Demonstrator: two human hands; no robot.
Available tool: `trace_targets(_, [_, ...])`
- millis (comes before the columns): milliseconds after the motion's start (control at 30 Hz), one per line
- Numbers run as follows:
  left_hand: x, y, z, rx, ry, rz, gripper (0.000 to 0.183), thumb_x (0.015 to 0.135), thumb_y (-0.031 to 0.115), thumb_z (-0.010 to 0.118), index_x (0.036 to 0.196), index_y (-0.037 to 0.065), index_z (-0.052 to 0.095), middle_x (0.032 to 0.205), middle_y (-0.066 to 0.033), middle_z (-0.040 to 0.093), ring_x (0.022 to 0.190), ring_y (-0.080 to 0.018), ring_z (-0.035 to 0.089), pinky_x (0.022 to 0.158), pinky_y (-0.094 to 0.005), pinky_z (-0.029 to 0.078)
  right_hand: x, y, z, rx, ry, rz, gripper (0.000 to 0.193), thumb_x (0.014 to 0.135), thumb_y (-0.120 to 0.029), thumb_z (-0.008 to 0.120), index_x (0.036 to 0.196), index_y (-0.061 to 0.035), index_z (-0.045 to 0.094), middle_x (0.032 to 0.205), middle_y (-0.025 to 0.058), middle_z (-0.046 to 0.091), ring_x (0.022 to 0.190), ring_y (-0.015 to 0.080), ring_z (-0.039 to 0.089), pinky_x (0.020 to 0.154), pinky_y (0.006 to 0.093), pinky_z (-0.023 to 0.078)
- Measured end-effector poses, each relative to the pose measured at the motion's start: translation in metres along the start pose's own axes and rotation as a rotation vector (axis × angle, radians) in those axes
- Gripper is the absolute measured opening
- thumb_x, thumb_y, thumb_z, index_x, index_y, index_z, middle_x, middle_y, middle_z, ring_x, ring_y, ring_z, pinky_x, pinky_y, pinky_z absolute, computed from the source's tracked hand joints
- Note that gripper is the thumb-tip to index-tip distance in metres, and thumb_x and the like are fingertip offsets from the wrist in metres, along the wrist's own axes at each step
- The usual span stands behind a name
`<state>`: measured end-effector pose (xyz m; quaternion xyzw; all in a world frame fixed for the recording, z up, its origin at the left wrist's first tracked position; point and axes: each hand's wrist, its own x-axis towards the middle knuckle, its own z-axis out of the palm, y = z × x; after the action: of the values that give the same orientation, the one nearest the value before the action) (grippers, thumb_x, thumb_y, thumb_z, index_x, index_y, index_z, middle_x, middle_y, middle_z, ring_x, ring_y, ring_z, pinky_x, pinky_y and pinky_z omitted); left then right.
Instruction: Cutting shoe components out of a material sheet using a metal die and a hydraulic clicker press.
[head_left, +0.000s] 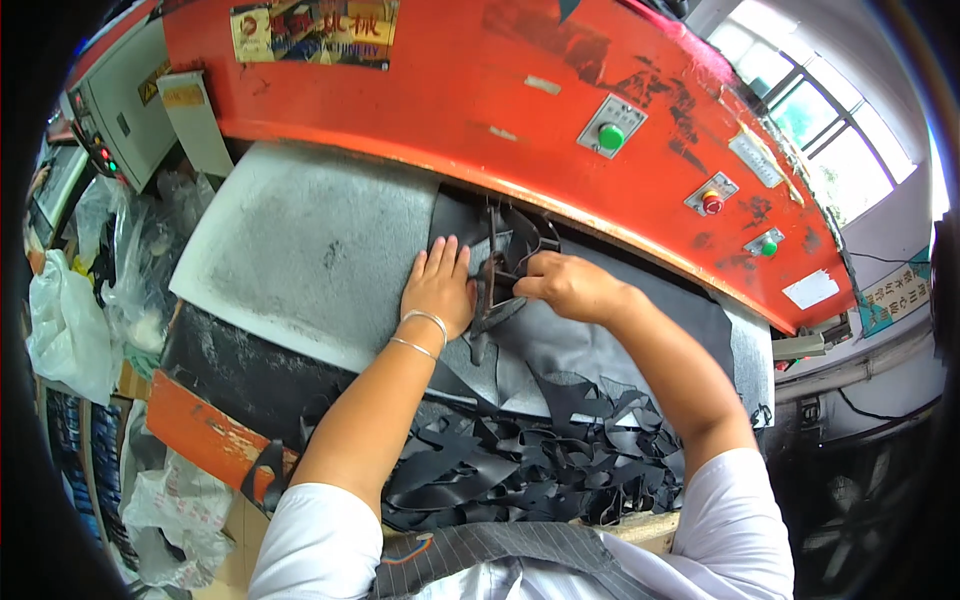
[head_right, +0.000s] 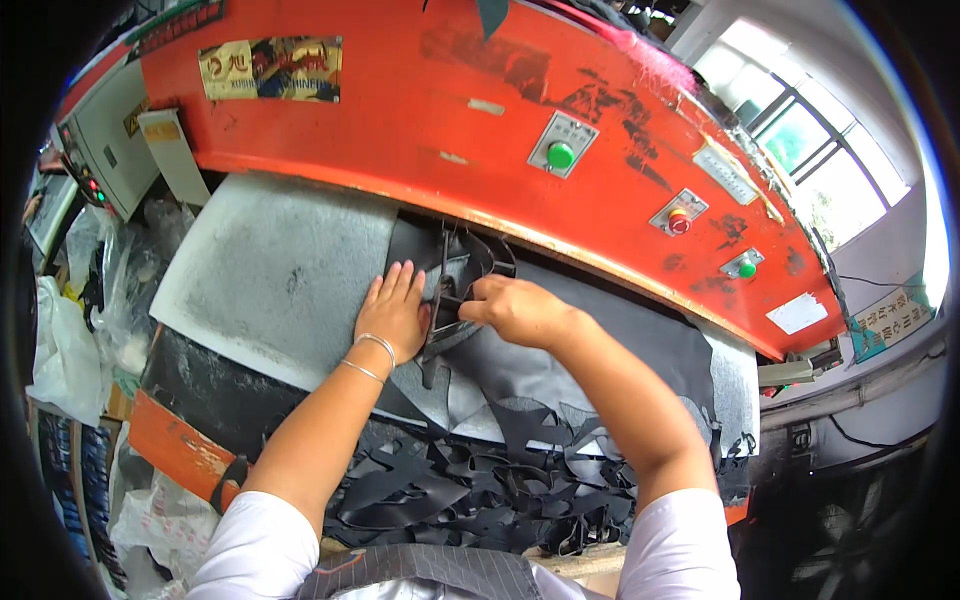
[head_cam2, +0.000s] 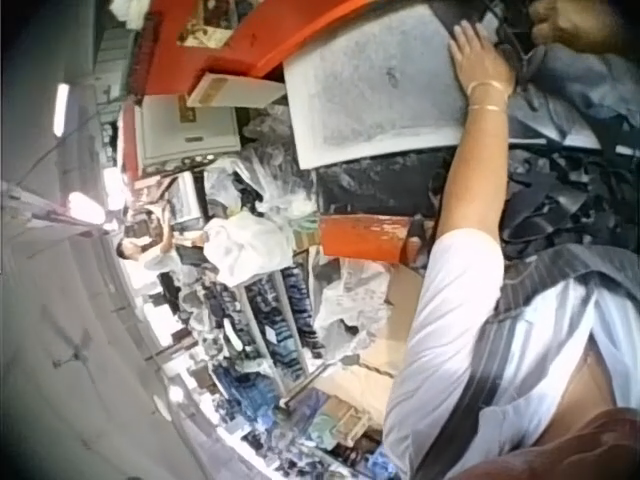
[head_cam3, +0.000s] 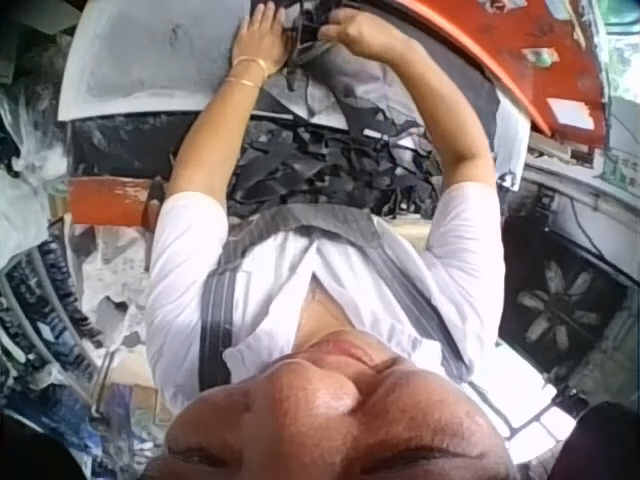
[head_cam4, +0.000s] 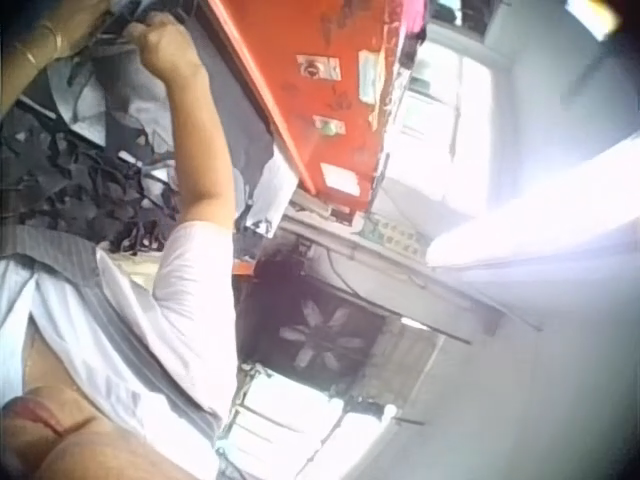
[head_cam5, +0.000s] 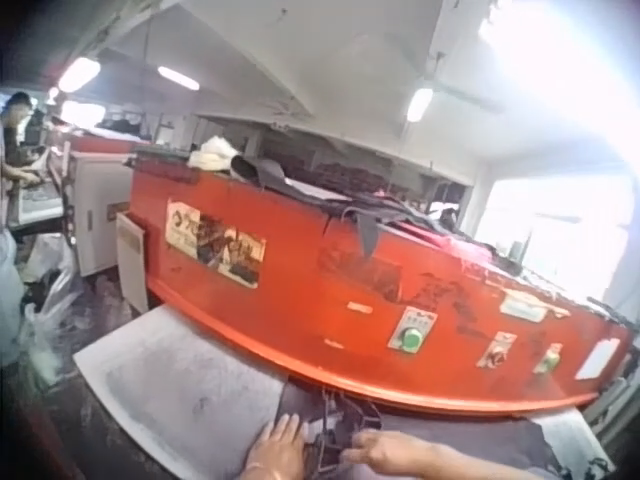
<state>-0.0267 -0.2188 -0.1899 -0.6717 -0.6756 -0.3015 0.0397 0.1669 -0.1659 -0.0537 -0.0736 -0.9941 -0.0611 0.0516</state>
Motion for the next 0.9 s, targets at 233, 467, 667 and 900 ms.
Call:
trace_targets(233, [0.004,0.000,0.004,0.043,0.020,-0.014,0.056,0.097,0.031,0.043,0.146,0.005,0.038,0.155,-0.0157,0.030,0.146,-0.0279,0.025,0.119,-0.0432,0.017,-0.015,-0.003,0.042,-0.111,0.008,-0.018,0.021,0.077,-0.010,0.057,0.097,-0.0076,0.064,0.084,0.0094,0.056,0.085,0.0286,0.058,0.075,0.0389,0.050])
trace_targets(467, [0.008,0.001,-0.004,0.067,-0.141,-0.032,0.058,0.097,0.032,0.042,0.149,0.006,0.033,0.158,-0.0152,0.023,0.148,-0.0281,0.016,0.120,-0.0429,0.013,-0.083,-0.069,-0.015,0.022,0.156,-0.186,0.029,0.071,-0.006,0.062,0.100,-0.0035,0.064,0.086,0.0103,0.057,0.079,0.0296,0.056,0.068,0.0389,0.048])
trace_targets(667, [-0.041,0.070,-0.061,-0.313,0.225,0.200,0.061,0.082,0.029,0.069,0.133,0.002,0.049,0.141,-0.0219,0.043,0.135,-0.0402,0.036,0.113,-0.0476,0.029,-0.189,-0.174,-0.099,0.247,0.462,0.053,0.034,0.069,-0.001,0.075,0.100,0.0001,0.062,0.087,0.0110,0.060,0.070,0.0273,0.057,0.065,0.0367,0.048])
trace_targets(900, [-0.184,0.277,-0.080,-1.171,-0.002,0.516,0.069,0.090,0.041,0.066,0.137,-0.001,0.040,0.127,-0.0188,0.048,0.119,-0.0309,0.048,0.106,-0.0403,0.035,-0.228,-0.225,-0.091,1.027,0.958,0.539,0.026,0.094,-0.003,0.058,0.119,0.0037,0.055,0.100,0.0081,0.060,0.089,0.0111,0.058,0.080,0.0261,0.047])
